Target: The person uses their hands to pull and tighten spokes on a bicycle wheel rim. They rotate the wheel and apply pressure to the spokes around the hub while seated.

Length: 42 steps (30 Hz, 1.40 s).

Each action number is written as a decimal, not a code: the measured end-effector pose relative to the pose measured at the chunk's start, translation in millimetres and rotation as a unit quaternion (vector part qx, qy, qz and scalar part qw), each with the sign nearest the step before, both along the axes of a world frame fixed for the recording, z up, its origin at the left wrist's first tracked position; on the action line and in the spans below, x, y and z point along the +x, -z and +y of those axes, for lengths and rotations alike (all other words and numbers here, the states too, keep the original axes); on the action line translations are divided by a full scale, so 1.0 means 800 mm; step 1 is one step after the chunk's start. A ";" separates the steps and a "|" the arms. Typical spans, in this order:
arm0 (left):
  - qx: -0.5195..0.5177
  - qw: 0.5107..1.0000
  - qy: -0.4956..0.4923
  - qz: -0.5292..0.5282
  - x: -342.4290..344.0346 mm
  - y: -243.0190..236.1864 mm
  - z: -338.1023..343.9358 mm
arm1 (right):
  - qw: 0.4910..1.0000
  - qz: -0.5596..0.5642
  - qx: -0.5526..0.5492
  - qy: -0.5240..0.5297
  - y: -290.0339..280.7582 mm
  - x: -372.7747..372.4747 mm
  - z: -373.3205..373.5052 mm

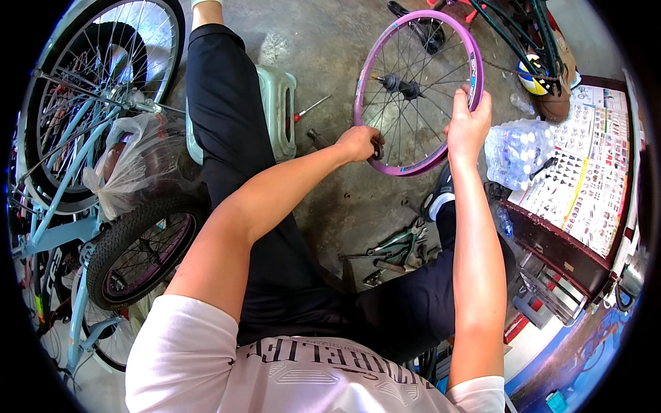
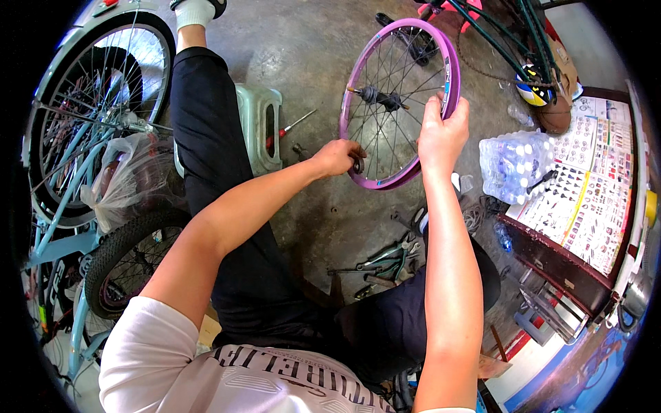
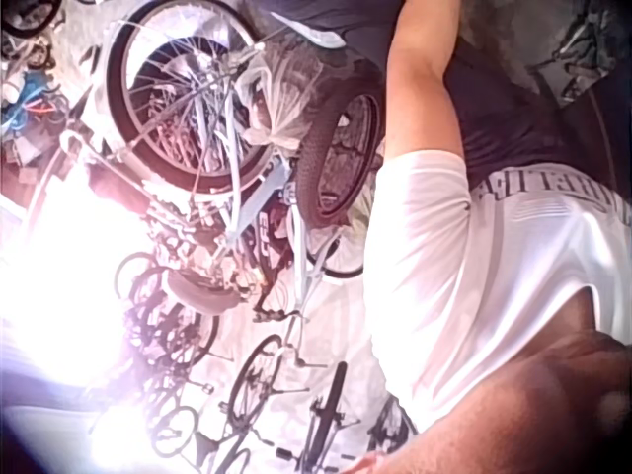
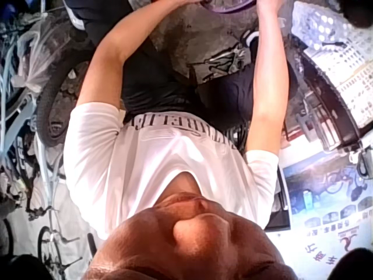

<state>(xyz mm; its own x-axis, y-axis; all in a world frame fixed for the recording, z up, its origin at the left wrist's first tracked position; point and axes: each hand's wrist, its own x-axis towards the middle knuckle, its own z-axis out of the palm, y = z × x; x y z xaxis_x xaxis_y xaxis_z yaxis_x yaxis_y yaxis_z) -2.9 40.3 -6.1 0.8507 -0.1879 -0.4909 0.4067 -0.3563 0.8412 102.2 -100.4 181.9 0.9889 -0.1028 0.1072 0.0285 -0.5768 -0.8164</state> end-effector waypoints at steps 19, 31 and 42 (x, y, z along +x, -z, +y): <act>-0.177 0.964 -0.094 0.174 0.002 -0.028 -0.006 | 0.999 -0.017 -0.026 -0.018 0.004 -0.003 0.004; -0.261 0.937 -0.136 0.187 -0.002 -0.024 -0.006 | 0.998 0.038 0.051 0.011 -0.010 -0.010 0.008; -0.212 0.945 -0.196 0.154 -0.008 -0.032 -0.010 | 0.993 0.053 0.091 0.046 -0.001 -0.003 -0.002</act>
